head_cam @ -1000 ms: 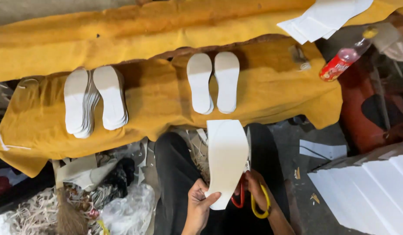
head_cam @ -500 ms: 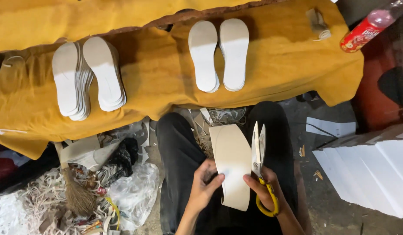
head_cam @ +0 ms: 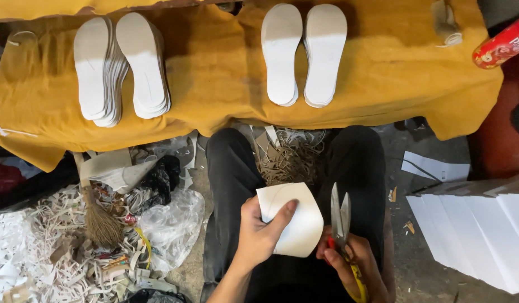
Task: Cutting out shoe insoles from a white material using scissors at a workbench
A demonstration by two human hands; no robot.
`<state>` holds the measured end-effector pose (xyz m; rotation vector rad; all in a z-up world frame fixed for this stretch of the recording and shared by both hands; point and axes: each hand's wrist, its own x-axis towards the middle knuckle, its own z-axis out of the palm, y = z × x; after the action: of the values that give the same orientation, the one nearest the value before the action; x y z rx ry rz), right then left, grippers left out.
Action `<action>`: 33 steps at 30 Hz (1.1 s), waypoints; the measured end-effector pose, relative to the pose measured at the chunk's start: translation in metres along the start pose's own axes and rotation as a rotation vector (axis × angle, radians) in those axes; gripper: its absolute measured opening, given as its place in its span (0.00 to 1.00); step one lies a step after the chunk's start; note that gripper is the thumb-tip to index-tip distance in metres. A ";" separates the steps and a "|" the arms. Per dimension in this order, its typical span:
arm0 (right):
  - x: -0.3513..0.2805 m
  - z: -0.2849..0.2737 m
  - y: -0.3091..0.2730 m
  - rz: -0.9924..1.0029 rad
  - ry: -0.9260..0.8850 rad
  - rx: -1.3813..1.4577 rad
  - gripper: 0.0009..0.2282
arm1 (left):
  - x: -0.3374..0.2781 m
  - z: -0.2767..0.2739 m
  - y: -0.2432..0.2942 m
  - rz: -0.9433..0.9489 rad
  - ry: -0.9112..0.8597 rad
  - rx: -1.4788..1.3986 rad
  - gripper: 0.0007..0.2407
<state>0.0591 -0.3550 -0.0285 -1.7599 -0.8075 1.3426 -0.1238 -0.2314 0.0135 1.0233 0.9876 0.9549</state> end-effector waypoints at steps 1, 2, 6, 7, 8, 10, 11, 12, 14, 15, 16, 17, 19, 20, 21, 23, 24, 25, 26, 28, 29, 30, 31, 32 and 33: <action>0.008 -0.006 -0.001 -0.286 -0.148 0.021 0.14 | -0.002 -0.002 0.002 0.045 0.001 0.042 0.10; 0.008 -0.011 -0.003 -0.285 -0.153 0.019 0.14 | -0.003 -0.003 0.007 0.044 0.007 0.041 0.10; 0.001 -0.020 -0.013 -0.276 -0.004 -0.312 0.17 | -0.007 -0.002 0.018 0.234 -0.060 0.126 0.11; -0.001 -0.021 -0.017 -0.255 -0.014 -0.342 0.19 | -0.007 -0.001 0.019 0.271 -0.066 0.153 0.11; -0.002 -0.020 -0.017 -0.251 -0.013 -0.342 0.19 | -0.008 0.000 0.018 0.267 -0.068 0.152 0.11; -0.002 -0.019 -0.016 -0.283 -0.051 -0.308 0.20 | -0.008 0.000 0.017 0.288 -0.068 0.161 0.11; -0.002 -0.019 -0.016 -0.279 -0.053 -0.307 0.20 | -0.008 0.000 0.019 0.283 -0.067 0.162 0.11; -0.002 -0.019 -0.015 -0.302 -0.049 -0.311 0.20 | -0.008 -0.001 0.021 0.289 -0.080 0.172 0.11; 0.000 -0.020 -0.011 -0.318 -0.051 -0.315 0.19 | -0.009 -0.002 0.024 0.288 -0.089 0.182 0.10; 0.001 -0.022 -0.007 -0.354 -0.050 -0.352 0.18 | -0.009 -0.002 0.024 0.284 -0.107 0.162 0.10; 0.002 -0.023 -0.003 -0.389 -0.049 -0.389 0.18 | -0.010 -0.003 0.024 0.281 -0.125 0.142 0.10; 0.002 -0.024 -0.005 -0.384 -0.054 -0.389 0.18 | -0.010 -0.004 0.023 0.275 -0.122 0.142 0.10; 0.001 -0.024 -0.010 -0.399 -0.060 -0.433 0.20 | -0.010 -0.007 0.022 0.261 -0.142 0.145 0.11; 0.001 -0.025 -0.010 -0.395 -0.063 -0.434 0.20 | -0.010 -0.007 0.021 0.256 -0.140 0.144 0.11; 0.000 -0.026 -0.010 -0.368 -0.071 -0.433 0.21 | -0.009 -0.007 0.020 0.258 -0.151 0.138 0.11; 0.000 -0.027 -0.008 -0.337 -0.082 -0.432 0.22 | -0.009 -0.008 0.020 0.255 -0.159 0.132 0.11; 0.001 -0.028 -0.007 -0.391 -0.077 -0.434 0.23 | -0.009 -0.008 0.021 0.249 -0.160 0.136 0.11; 0.002 -0.028 -0.006 -0.446 -0.072 -0.435 0.23 | -0.009 -0.007 0.022 0.244 -0.161 0.141 0.11; 0.003 -0.028 -0.007 -0.442 -0.076 -0.435 0.23 | -0.008 -0.007 0.021 0.240 -0.159 0.141 0.11; 0.003 -0.028 -0.007 -0.500 -0.041 -0.466 0.21 | -0.009 -0.006 0.019 0.227 -0.146 0.140 0.10; 0.003 -0.028 -0.006 -0.496 -0.044 -0.465 0.21 | -0.009 -0.006 0.019 0.222 -0.145 0.140 0.10; 0.003 -0.029 -0.005 -0.491 -0.032 -0.472 0.21 | -0.009 -0.006 0.019 0.210 -0.146 0.148 0.10; 0.004 -0.030 -0.004 -0.488 -0.019 -0.478 0.21 | -0.009 -0.007 0.019 0.199 -0.147 0.155 0.10; 0.004 -0.031 -0.003 -0.485 -0.020 -0.477 0.21 | -0.009 -0.007 0.019 0.196 -0.147 0.156 0.10; 0.005 -0.032 -0.002 -0.504 -0.023 -0.491 0.21 | -0.009 -0.007 0.019 0.186 -0.154 0.154 0.10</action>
<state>0.0909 -0.3558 -0.0245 -1.7237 -1.5730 0.8706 -0.1356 -0.2342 0.0317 1.3163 0.8576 0.9466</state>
